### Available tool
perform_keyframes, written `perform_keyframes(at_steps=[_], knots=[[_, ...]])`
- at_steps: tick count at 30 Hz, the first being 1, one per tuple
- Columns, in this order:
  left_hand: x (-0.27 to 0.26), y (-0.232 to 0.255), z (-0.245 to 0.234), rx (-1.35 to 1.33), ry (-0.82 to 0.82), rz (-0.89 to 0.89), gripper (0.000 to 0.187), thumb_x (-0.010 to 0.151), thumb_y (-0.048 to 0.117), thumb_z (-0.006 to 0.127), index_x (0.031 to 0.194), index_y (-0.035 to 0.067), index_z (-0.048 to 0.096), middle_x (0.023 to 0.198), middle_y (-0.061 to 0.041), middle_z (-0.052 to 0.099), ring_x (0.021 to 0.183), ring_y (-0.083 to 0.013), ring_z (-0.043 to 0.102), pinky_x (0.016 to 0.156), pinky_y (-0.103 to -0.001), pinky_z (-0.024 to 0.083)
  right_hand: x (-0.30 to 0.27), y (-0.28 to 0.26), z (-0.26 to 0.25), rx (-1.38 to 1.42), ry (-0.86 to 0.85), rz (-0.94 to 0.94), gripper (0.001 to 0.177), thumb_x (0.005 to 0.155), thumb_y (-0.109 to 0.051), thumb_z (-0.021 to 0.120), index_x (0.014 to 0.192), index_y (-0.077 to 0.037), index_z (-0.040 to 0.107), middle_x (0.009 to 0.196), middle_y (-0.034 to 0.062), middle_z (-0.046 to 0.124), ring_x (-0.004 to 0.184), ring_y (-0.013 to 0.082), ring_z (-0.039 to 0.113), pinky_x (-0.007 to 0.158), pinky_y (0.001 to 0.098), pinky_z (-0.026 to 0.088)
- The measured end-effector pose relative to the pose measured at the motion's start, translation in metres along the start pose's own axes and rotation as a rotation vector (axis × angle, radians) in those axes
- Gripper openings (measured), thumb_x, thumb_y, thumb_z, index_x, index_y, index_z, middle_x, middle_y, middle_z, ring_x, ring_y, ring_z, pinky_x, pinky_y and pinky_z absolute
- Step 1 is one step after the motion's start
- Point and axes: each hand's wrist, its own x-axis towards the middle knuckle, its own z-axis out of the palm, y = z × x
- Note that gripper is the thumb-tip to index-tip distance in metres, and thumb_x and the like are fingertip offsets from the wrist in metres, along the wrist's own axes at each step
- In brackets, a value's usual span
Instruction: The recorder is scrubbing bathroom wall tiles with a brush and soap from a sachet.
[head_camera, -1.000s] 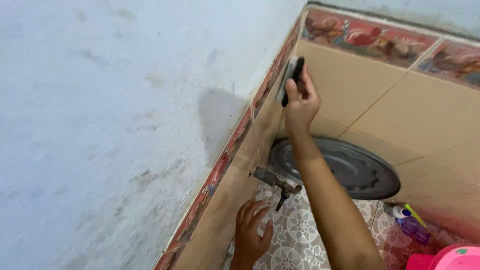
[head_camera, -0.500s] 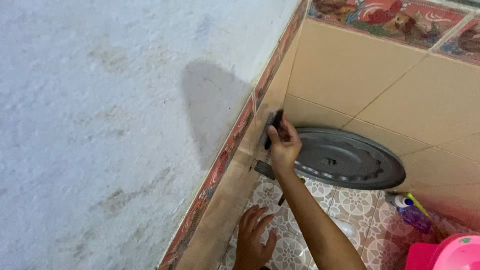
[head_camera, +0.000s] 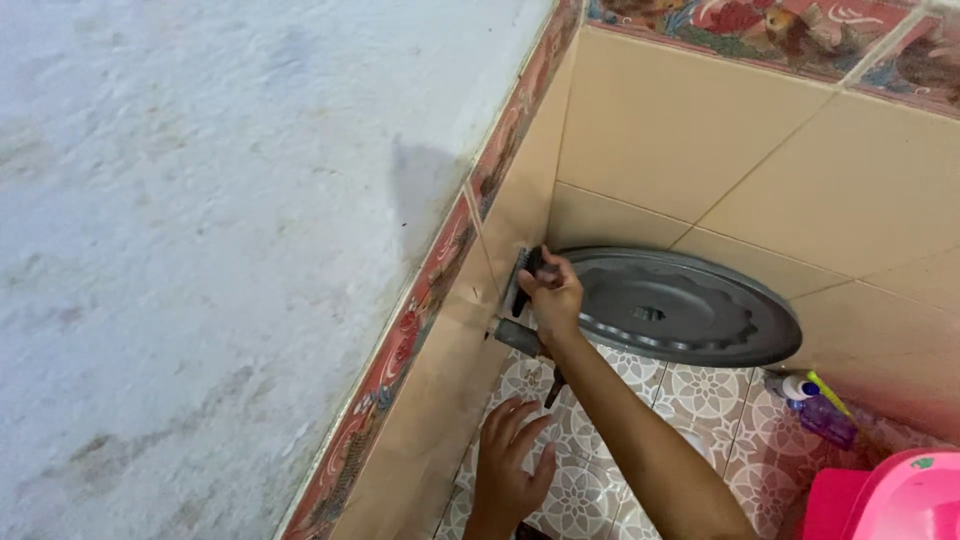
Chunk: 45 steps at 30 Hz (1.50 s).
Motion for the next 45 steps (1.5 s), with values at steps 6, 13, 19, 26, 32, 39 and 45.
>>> perform_keyframes(at_steps=[6, 13, 19, 26, 32, 39, 45], knots=[[-0.005, -0.013, 0.017, 0.007, 0.013, 0.009, 0.030, 0.090, 0.018, 0.070, 0.118, 0.006, 0.073, 0.135, -0.014, 0.065, 0.134, -0.0386, 0.052, 0.110, -0.055, 0.040, -0.058, -0.056, 0.025, -0.121, -0.068, -0.133, 0.054, 0.086, -0.003, 0.081, 0.134, -0.006, 0.056, 0.099, -0.0043, 0.057, 0.088, 0.0092, 0.056, 0.079, 0.0246, 0.053], [0.037, -0.026, 0.034, 0.058, 0.144, 0.155, 0.026, 0.090, 0.018, 0.067, 0.112, 0.006, 0.073, 0.128, -0.014, 0.067, 0.126, -0.0388, 0.058, 0.107, -0.055, 0.044, 0.021, -0.020, -0.001, -0.114, 0.072, 0.195, 0.062, 0.078, -0.006, 0.081, 0.133, -0.010, 0.053, 0.096, 0.0024, 0.059, 0.085, 0.0146, 0.060, 0.071, 0.0343, 0.055], [0.111, -0.058, 0.046, -0.063, 0.160, 0.227, 0.021, 0.104, 0.017, 0.059, 0.099, 0.002, 0.072, 0.108, -0.016, 0.074, 0.110, -0.0359, 0.070, 0.103, -0.051, 0.053, 0.051, -0.037, -0.010, -0.006, 0.145, 0.258, 0.051, 0.084, -0.012, 0.083, 0.129, -0.008, 0.061, 0.105, 0.0049, 0.069, 0.087, 0.0184, 0.064, 0.074, 0.0372, 0.052], [0.116, -0.077, 0.055, -0.023, 0.237, 0.361, 0.026, 0.103, 0.017, 0.055, 0.098, 0.003, 0.076, 0.110, -0.013, 0.078, 0.113, -0.0331, 0.072, 0.105, -0.050, 0.050, 0.088, -0.024, 0.004, -0.248, 0.205, 0.136, 0.033, 0.089, -0.015, 0.085, 0.116, 0.000, 0.075, 0.103, 0.0043, 0.074, 0.091, 0.0165, 0.064, 0.081, 0.0315, 0.052], [0.118, -0.088, 0.061, -0.004, 0.230, 0.340, 0.030, 0.104, 0.020, 0.052, 0.099, 0.005, 0.077, 0.112, -0.011, 0.078, 0.116, -0.0310, 0.072, 0.108, -0.049, 0.050, 0.068, -0.114, 0.048, -0.101, 0.109, -0.253, 0.038, 0.086, -0.012, 0.081, 0.121, -0.004, 0.070, 0.103, -0.0010, 0.073, 0.092, 0.0107, 0.066, 0.083, 0.0253, 0.056], [0.119, -0.084, 0.057, -0.008, 0.208, 0.346, 0.031, 0.105, 0.020, 0.051, 0.101, 0.004, 0.077, 0.113, -0.011, 0.078, 0.117, -0.0319, 0.072, 0.106, -0.049, 0.050, 0.100, -0.090, 0.033, -0.339, 0.228, -0.117, 0.032, 0.086, -0.009, 0.084, 0.114, 0.002, 0.073, 0.097, 0.0018, 0.074, 0.086, 0.0102, 0.064, 0.077, 0.0265, 0.053], [0.117, -0.087, 0.062, -0.058, 0.234, 0.335, 0.033, 0.105, 0.024, 0.052, 0.103, 0.005, 0.079, 0.111, -0.011, 0.079, 0.115, -0.0308, 0.073, 0.107, -0.050, 0.051, 0.039, -0.256, 0.107, -0.190, -0.074, -0.694, 0.045, 0.102, -0.012, 0.077, 0.140, 0.005, 0.061, 0.115, 0.0029, 0.068, 0.103, 0.0091, 0.061, 0.092, 0.0241, 0.053]])
